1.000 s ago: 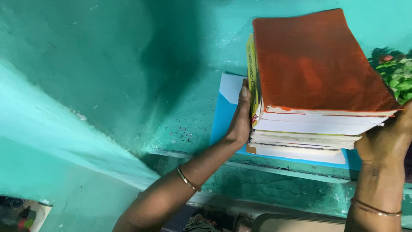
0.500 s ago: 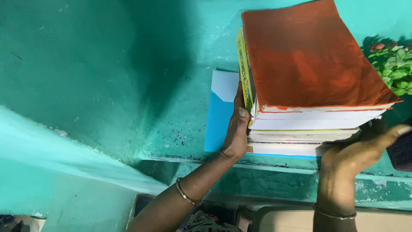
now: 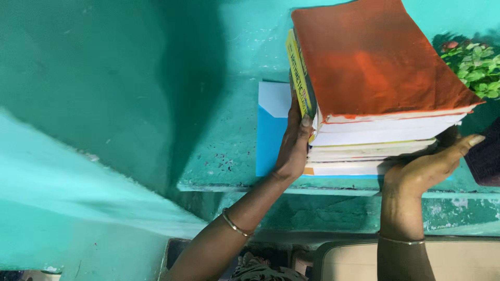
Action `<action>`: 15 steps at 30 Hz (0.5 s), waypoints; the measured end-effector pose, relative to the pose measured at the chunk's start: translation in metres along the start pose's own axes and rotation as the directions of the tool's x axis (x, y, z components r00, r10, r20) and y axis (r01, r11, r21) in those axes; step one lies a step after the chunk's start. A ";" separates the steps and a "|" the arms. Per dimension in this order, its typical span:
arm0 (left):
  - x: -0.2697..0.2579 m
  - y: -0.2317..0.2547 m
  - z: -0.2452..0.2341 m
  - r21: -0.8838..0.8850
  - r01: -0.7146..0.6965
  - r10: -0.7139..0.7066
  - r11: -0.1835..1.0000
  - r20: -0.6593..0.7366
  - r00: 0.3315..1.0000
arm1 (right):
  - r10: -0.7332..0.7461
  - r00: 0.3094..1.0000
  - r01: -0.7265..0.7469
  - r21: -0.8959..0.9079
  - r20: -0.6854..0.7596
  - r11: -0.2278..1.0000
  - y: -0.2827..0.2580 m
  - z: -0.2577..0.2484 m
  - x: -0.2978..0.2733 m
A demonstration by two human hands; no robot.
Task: The person picks up books and notebooks from a table and places them one by one onto a wall shelf, stacking them neatly. The items include textbooks and spiral-bound notebooks.
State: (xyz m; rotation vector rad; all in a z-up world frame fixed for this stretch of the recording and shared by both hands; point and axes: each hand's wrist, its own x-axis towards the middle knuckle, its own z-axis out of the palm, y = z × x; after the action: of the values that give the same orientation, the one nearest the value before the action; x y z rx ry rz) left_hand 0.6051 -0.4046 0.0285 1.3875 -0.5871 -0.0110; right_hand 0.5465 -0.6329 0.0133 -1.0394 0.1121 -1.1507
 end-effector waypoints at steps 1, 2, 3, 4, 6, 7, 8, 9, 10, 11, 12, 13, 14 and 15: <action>0.001 0.000 -0.001 0.008 0.053 -0.053 0.999 0.003 0.999 | -0.025 1.000 0.024 -0.023 -0.010 0.999 0.001 -0.001 0.000; 0.002 -0.001 -0.002 0.016 0.106 -0.106 0.994 0.006 0.994 | -0.049 0.999 0.048 -0.047 -0.019 0.998 0.002 -0.002 -0.001; 0.000 0.000 -0.002 0.025 0.159 -0.160 0.987 0.006 0.987 | -0.049 0.999 0.049 -0.033 -0.003 0.998 0.002 -0.004 -0.001; -0.005 0.001 -0.002 0.037 0.084 -0.084 0.996 -0.003 0.996 | -0.049 0.999 0.050 -0.019 0.013 0.999 0.003 -0.005 -0.002; -0.013 0.005 -0.007 0.064 -0.072 0.073 0.995 -0.018 0.997 | -0.067 0.996 0.068 -0.009 0.051 0.998 0.004 -0.007 -0.004; -0.018 0.008 -0.010 0.110 -0.006 0.006 0.994 0.007 1.000 | -0.084 0.994 0.085 -0.014 0.072 0.996 0.004 -0.010 -0.007; -0.024 0.011 -0.014 0.157 0.057 -0.063 0.986 0.030 0.998 | -0.100 0.991 0.102 -0.019 0.092 0.995 0.004 -0.013 -0.008; -0.030 0.015 -0.018 0.204 0.120 -0.133 0.972 0.051 0.990 | -0.106 0.990 0.107 -0.010 0.092 0.994 0.005 -0.016 -0.008; -0.035 0.018 -0.022 0.272 0.082 -0.105 0.959 0.072 0.992 | -0.113 0.989 0.113 0.000 0.092 0.994 0.007 -0.018 -0.007; -0.041 0.021 -0.024 0.337 0.044 -0.081 0.940 0.096 0.992 | -0.119 0.989 0.119 0.007 0.091 0.993 0.010 -0.022 -0.008; -0.049 0.024 -0.027 0.400 0.004 -0.058 0.917 0.122 0.991 | -0.141 0.987 0.144 -0.022 0.078 0.989 0.013 -0.026 -0.013; -0.058 0.027 -0.030 0.385 -0.008 -0.048 0.923 0.134 0.990 | -0.167 0.984 0.171 -0.050 0.067 0.984 0.016 -0.029 -0.016; -0.068 0.031 -0.032 0.370 -0.020 -0.037 0.929 0.147 0.988 | -0.194 0.979 0.198 -0.079 0.056 0.977 0.019 -0.031 -0.020; -0.078 0.035 -0.036 0.356 -0.029 -0.029 0.934 0.156 0.987 | -0.169 0.985 0.172 -0.078 0.040 0.982 0.020 -0.033 -0.027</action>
State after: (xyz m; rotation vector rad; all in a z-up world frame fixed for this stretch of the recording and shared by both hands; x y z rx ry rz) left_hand 0.5414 -0.3379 0.0285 1.7522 -0.7487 -0.0154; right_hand 0.5298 -0.6320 -0.0309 -1.1575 0.0440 -1.2915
